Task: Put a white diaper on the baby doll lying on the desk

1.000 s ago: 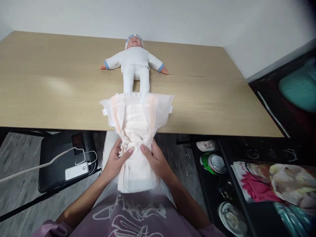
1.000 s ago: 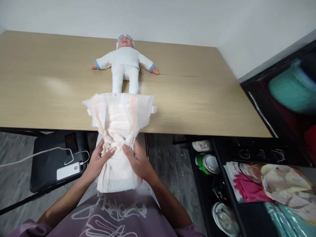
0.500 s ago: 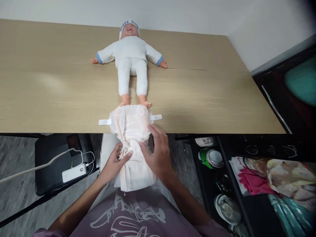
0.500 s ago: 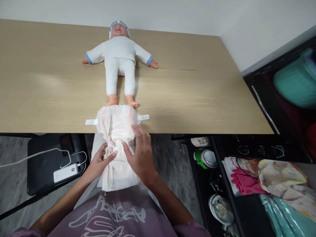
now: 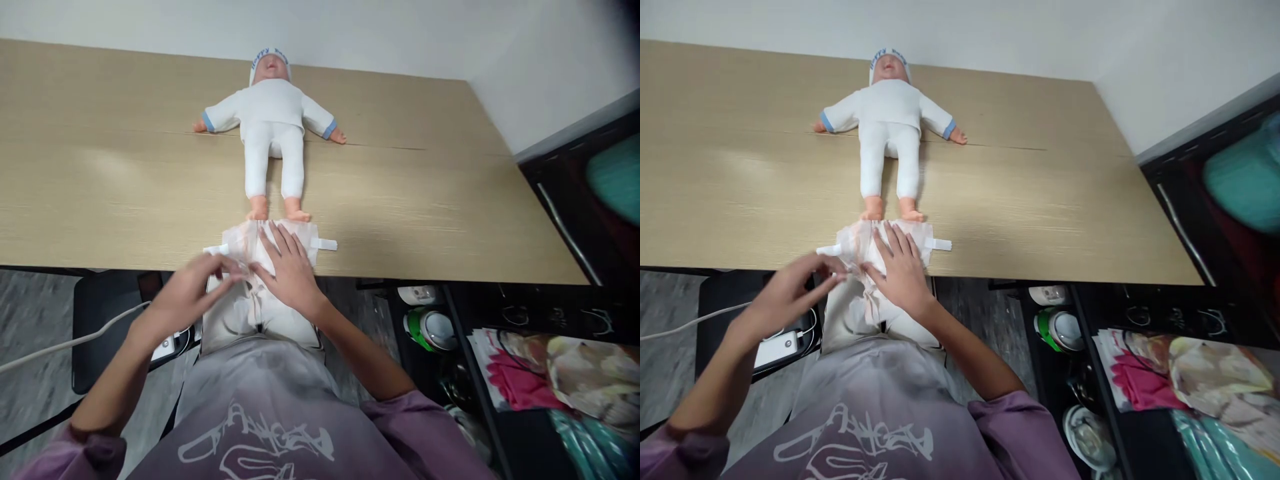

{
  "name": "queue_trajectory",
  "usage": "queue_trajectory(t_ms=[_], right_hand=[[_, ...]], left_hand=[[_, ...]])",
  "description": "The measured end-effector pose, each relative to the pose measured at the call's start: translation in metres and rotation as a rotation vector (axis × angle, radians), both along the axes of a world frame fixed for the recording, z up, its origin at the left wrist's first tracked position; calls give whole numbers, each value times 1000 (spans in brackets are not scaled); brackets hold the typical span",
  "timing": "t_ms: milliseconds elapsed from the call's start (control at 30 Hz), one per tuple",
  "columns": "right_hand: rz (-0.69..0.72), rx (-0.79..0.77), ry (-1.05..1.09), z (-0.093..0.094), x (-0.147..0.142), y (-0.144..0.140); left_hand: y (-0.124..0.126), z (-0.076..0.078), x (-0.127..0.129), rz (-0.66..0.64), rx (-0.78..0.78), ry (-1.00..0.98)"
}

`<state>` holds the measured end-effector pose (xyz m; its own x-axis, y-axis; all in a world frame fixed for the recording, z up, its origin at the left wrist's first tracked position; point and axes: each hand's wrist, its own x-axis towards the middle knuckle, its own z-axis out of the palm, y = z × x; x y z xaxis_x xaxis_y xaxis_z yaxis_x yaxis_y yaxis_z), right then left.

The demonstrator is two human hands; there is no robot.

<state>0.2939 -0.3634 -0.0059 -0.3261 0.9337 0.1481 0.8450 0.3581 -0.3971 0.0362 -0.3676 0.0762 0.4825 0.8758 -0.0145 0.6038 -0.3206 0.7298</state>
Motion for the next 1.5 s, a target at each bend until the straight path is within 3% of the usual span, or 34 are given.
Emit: queue_trajectory(t_ms=[133, 233, 300, 433, 667, 767, 867, 1000, 1133, 1333, 1500], right_hand=[[2, 28, -42, -2, -1, 1], [1, 31, -26, -5, -1, 2], [1, 35, -16, -6, -1, 3], [6, 35, -24, -5, -1, 2], [17, 5, -6, 0, 0, 2], [15, -29, 4, 1, 4, 9], [48, -67, 2, 1, 9, 25], [77, -83, -9, -1, 14, 63], [66, -81, -39, -5, 14, 125], [11, -30, -34, -12, 10, 244], [1, -38, 8, -14, 14, 332]], left_hand=[[93, 2, 20, -71, 521, 184], [153, -8, 47, -297, 636, 375], [177, -12, 64, -496, 646, 486], [201, -14, 88, -714, 654, 582], [221, -23, 107, -711, 671, 326], [228, -12, 111, -704, 630, 208], [236, 15, 115, -708, 565, 55], [252, 57, 116, -647, 501, -135], [266, 85, 112, -588, 428, -302], [281, 99, 104, -574, 505, -402], [282, 109, 99, -489, 482, -308]])
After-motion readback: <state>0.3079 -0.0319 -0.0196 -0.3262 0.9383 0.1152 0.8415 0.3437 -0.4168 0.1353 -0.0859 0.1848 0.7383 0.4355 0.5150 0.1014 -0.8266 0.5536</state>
